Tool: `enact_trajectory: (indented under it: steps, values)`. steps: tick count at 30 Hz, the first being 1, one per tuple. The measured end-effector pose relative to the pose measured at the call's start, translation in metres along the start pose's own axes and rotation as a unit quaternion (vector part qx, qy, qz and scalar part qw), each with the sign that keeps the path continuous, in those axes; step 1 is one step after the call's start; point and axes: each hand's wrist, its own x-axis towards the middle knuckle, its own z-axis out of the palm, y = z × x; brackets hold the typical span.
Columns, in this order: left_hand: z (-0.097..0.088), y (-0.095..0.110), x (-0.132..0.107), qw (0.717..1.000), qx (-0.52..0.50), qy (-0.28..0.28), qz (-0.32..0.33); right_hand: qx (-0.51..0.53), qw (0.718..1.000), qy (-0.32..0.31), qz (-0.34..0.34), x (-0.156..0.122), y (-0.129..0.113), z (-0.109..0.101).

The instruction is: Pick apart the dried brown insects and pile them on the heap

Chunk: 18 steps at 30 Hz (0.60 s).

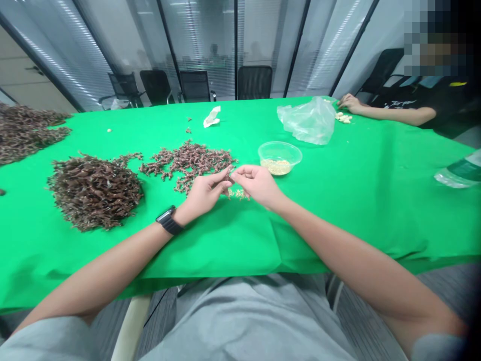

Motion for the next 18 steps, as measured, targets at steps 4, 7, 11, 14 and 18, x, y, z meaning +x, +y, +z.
enact_trajectory:
  steps: [4, 7, 11, 14, 18]
  values:
    - [0.0, -0.001, 0.0, 0.999, 0.027, -0.001, 0.024, 0.059, 0.995, -0.021, 0.081, 0.001, 0.001, -0.001]
    - [0.0, 0.001, 0.0, 1.0, 0.0, 0.0, -0.01, 0.065, 0.992, -0.049, 0.095, 0.002, 0.001, -0.005]
    - [-0.001, 0.007, 0.002, 0.998, -0.051, -0.006, -0.038, -0.113, 0.991, 0.014, -0.074, 0.003, 0.004, -0.013]
    - [-0.002, 0.01, 0.003, 0.996, -0.074, -0.017, -0.034, -0.218, 0.954, 0.052, -0.197, 0.003, 0.008, -0.016]
    - [-0.002, 0.014, 0.003, 0.994, -0.098, -0.029, -0.027, -0.289, 0.917, 0.038, -0.273, 0.004, 0.013, -0.018]
